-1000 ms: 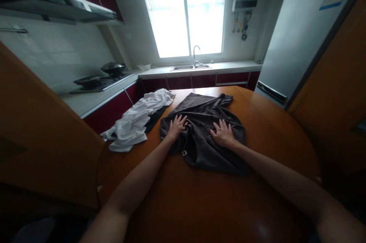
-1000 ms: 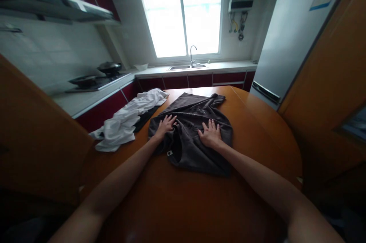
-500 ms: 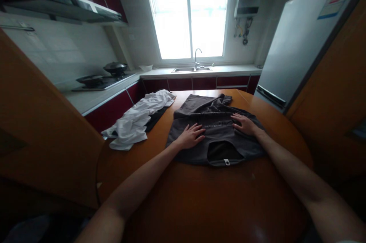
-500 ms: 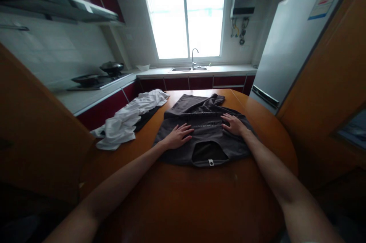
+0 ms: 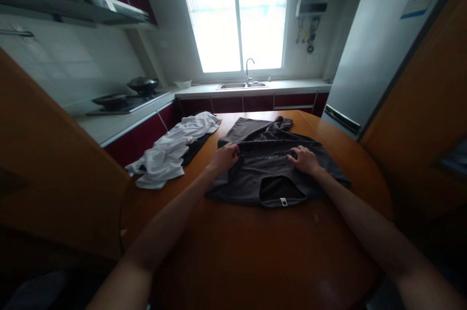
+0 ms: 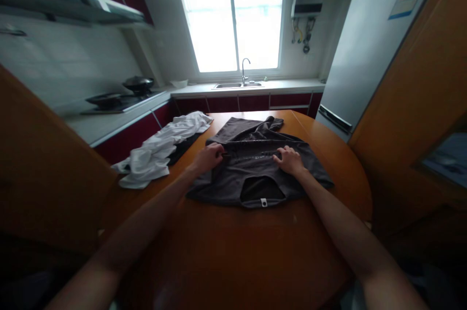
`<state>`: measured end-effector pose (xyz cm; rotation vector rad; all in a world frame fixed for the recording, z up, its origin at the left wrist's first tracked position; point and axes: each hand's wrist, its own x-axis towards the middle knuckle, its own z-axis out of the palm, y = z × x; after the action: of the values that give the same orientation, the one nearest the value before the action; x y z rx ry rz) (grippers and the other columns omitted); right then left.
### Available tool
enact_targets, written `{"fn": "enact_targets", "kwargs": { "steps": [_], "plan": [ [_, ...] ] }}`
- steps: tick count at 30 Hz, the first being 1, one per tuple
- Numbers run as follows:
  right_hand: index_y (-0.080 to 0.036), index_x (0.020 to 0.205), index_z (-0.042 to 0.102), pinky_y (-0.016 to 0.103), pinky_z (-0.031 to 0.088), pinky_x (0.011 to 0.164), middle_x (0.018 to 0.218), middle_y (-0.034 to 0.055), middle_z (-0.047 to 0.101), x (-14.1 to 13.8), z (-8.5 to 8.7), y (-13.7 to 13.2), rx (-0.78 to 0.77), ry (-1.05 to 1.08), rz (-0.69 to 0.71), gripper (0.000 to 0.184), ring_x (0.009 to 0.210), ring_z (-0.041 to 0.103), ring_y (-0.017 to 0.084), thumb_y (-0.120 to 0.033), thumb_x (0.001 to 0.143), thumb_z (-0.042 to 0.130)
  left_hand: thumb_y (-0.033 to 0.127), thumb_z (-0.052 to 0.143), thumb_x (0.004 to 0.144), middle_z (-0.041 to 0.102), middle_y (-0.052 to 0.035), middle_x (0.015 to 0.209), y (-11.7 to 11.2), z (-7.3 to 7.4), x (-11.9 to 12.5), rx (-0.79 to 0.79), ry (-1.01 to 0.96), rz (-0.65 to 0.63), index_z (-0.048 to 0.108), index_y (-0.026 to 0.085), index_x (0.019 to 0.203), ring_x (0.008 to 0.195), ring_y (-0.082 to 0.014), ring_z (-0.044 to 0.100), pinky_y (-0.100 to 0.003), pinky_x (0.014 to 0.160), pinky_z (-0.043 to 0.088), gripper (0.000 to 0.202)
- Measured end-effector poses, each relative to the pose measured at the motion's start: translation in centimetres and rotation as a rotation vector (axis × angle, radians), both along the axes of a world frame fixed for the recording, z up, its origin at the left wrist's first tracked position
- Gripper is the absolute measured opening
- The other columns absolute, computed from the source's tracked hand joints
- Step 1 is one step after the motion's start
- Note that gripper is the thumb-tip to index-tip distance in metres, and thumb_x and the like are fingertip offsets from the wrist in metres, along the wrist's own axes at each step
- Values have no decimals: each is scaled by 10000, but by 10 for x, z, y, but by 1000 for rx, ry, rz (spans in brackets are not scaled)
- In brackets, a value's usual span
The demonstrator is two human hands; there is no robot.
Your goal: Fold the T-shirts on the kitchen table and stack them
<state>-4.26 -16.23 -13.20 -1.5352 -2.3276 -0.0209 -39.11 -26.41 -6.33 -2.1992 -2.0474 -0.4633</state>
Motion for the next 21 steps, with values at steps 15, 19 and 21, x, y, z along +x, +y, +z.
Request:
{"fn": "enact_targets", "kwargs": {
  "steps": [15, 19, 21],
  "plan": [
    [-105, 1256, 643, 486, 509, 902, 1218, 265, 647, -16, 6, 0, -193, -11, -271, 412, 1102, 660, 385, -276, 897, 536, 263, 539, 972, 656, -142, 1267, -8, 70, -71, 229, -44, 360, 655, 127, 1227, 1189, -256, 609, -364, 1089, 448, 312],
    [-150, 1131, 720, 445, 527, 899, 1109, 204, 727, 8, 11, 19, -234, 189, -268, 358, 1051, 697, 354, -193, 784, 643, 282, 570, 939, 726, -83, 1085, 13, 28, -14, 84, -94, 58, 728, 171, 1077, 1037, -224, 676, -310, 977, 512, 237],
    [-164, 1023, 752, 372, 547, 854, 1023, 149, 754, 39, 16, 34, -238, 425, -296, 317, 973, 718, 295, -154, 713, 689, 280, 558, 937, 720, -76, 1094, 15, 6, 4, 33, -122, -131, 736, 190, 1062, 1025, -222, 683, -305, 958, 520, 235]
  ]
}}
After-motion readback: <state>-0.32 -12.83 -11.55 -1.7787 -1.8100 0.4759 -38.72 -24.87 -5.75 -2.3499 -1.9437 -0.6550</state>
